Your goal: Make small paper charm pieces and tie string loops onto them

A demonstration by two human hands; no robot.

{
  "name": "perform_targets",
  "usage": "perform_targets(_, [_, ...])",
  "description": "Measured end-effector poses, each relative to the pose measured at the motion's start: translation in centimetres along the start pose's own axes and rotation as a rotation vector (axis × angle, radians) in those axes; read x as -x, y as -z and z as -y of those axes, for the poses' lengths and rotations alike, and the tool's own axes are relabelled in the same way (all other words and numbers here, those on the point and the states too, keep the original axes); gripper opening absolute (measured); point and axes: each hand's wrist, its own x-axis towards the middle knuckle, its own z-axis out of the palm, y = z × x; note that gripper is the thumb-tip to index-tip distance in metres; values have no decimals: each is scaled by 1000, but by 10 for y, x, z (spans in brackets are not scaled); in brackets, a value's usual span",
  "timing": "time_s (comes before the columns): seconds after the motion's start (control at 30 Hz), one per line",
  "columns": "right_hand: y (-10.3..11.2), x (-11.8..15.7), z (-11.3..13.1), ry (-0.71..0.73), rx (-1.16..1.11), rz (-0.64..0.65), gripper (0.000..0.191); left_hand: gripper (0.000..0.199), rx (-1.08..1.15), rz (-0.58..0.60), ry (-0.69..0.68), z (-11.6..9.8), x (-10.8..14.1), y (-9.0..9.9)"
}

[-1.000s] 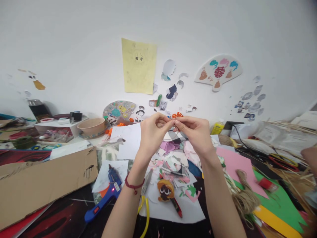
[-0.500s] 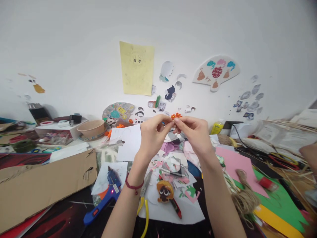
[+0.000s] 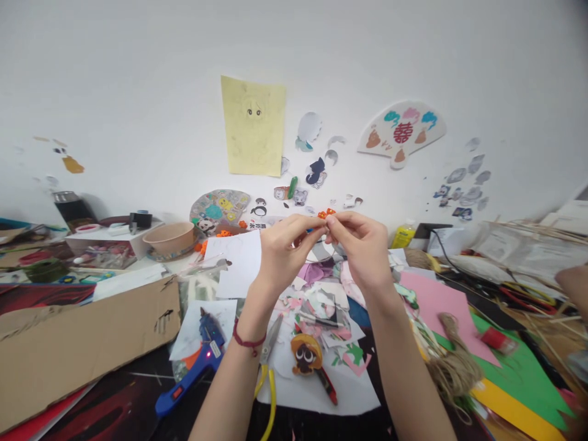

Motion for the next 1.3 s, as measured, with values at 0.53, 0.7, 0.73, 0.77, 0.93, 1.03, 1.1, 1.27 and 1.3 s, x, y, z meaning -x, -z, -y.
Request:
perform_targets(0.53, [-1, 1, 1, 169, 133, -13, 6, 7, 106, 12, 273, -5, -2, 0])
perform_targets(0.7, [-2, 1, -8, 209, 202, -37, 5, 5, 65, 78, 307, -4, -2, -3])
perform_targets(0.73, [-3, 1, -10, 225, 226, -45, 6, 5, 51, 75, 317, -4, -1, -4])
perform_targets(0.77, [-4, 1, -11, 244, 255, -56, 6, 6, 31, 66, 327, -4, -1, -5])
perform_targets(0.93, [-10, 2, -14, 307, 394, -70, 10, 11, -84, 29, 354, 0, 2, -9])
perform_targets(1.03, [-12, 4, -15, 297, 387, -79, 11, 7, -114, 37, 332, 3, 4, -12])
perform_targets(1.1, [-14, 4, -17, 294, 368, -110, 11, 3, -103, 14, 348, 5, 5, -13])
perform_targets(1.27, [-15, 5, -22, 331, 374, -108, 11, 8, -68, 20, 444, 7, 5, -13])
perform_targets(1.3, [-15, 5, -23, 335, 376, -94, 11, 7, -63, 31, 458, 8, 5, -12])
